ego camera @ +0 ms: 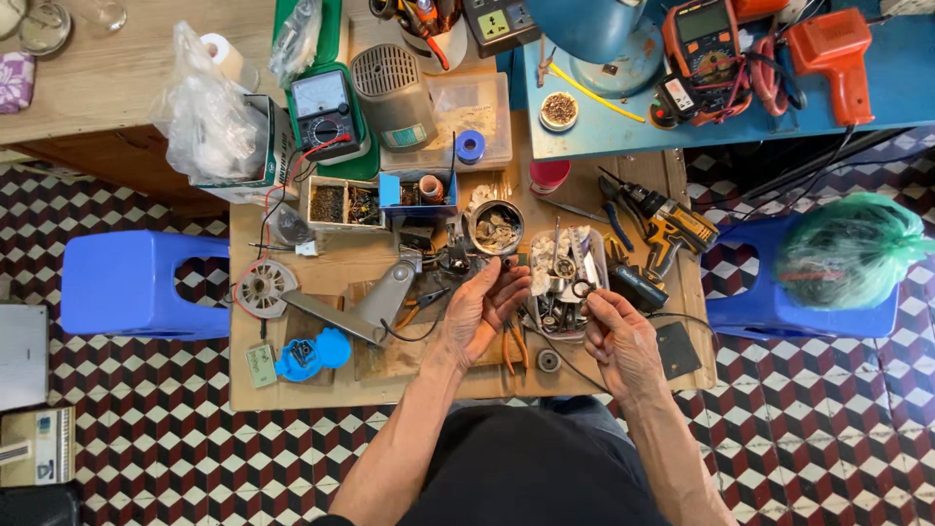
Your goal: The person disassembles a small cylindrical electrical component, removes internal parts, and wipes them with a cloth. They then use a flashlight to inspect the interior and a screwdriver to adjust internal elements before reassembling the component.
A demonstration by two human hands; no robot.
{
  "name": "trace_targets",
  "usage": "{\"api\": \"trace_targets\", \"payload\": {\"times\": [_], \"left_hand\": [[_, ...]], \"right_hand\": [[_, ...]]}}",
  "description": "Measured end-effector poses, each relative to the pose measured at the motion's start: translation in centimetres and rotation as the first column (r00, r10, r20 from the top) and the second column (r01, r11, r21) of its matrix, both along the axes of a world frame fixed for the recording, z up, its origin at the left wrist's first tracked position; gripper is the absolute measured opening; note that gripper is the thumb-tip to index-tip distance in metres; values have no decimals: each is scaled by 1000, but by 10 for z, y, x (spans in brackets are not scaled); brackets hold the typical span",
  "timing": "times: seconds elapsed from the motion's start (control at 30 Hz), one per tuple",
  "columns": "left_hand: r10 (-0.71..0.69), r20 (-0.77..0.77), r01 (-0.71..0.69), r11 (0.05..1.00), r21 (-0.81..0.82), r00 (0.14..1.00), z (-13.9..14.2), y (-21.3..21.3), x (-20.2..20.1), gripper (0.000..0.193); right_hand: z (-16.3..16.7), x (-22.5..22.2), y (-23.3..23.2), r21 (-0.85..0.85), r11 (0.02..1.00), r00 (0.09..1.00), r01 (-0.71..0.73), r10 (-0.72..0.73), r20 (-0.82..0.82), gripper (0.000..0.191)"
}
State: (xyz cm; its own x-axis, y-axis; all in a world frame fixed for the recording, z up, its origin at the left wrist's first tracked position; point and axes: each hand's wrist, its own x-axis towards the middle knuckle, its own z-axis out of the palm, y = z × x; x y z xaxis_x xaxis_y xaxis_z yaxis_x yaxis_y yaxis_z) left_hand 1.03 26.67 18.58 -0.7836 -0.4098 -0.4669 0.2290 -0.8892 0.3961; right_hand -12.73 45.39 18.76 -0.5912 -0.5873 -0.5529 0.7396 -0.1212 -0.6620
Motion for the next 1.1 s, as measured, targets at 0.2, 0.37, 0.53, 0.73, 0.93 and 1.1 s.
{"api": "trace_targets", "payload": {"times": [0.2, 0.37, 0.53, 0.73, 0.93, 1.1], "left_hand": [[159, 109, -156, 987, -31, 981, -3, 82, -40, 36], [295, 106, -296, 955, -7, 950, -12, 132, -56, 32], [268, 198, -252, 962, -107, 943, -6, 152, -61, 28], [154, 208, -126, 982, -141, 966, -4, 148, -64, 32], [132, 235, -92, 981, -173, 963, -7, 125, -73, 29], [136, 306, -52, 962, -268, 942, 1, 96, -79, 26]], "right_hand": [[3, -75, 59, -84, 990, 990, -114, 120, 76, 10], [-8, -116, 84, -178, 964, 959, -196, 227, 171, 14], [-11, -120, 80, -173, 947, 939, -271, 299, 170, 13], [-9, -104, 61, -88, 911, 912, -402, 407, 54, 14], [-16, -101, 33, -34, 892, 892, -451, 451, -19, 18], [-20, -101, 8, -9, 897, 898, -441, 441, -5, 20]]}}
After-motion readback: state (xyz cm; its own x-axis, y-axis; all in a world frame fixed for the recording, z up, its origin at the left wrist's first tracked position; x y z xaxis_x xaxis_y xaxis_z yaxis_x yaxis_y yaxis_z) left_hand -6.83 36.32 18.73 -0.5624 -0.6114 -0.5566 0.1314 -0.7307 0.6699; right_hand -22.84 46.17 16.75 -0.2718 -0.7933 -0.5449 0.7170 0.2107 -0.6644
